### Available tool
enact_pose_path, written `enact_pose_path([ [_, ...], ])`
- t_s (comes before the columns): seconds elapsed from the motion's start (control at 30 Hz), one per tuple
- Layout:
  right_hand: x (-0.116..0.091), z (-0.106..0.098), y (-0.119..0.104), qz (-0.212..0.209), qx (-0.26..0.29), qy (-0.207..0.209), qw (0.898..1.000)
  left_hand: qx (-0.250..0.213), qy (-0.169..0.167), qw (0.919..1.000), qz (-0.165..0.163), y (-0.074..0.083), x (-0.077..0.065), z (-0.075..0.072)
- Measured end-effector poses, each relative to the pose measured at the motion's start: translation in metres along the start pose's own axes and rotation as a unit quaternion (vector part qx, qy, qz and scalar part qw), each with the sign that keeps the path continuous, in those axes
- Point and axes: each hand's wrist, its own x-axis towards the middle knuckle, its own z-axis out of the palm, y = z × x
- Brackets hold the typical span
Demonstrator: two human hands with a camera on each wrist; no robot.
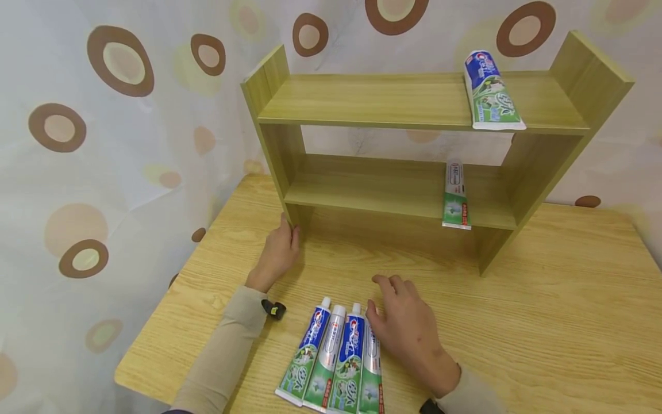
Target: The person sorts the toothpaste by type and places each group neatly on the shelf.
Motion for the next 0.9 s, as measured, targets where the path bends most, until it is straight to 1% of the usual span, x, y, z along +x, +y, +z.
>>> enact_pose_path([
  [0.23,-0.006,0.009,-0.001,-0.008,-0.023,-0.016,1.000,-0.005,-0.003,1.0000,-0.003,0.001,0.000,0.000],
  [0.6,-0.014,0.013,-0.003,0.017,-0.022,-0.063,0.998,-0.004,0.001,1.0000,-0.004,0.002,0.000,-0.001],
  [0.73,-0.015,0.013,-0.004,0.034,-0.015,-0.095,0.995,-0.005,0.000,1.0000,-0.007,0.003,0.000,-0.001],
  [0.83,-0.016,0.012,-0.004,0.048,0.002,-0.124,0.991,-0.008,-0.004,0.9999,-0.010,0.003,0.000,-0.001],
  [0.9,-0.017,0.012,-0.005,0.054,0.016,-0.136,0.989,-0.009,-0.004,0.9999,-0.012,0.003,0.000,-0.001],
])
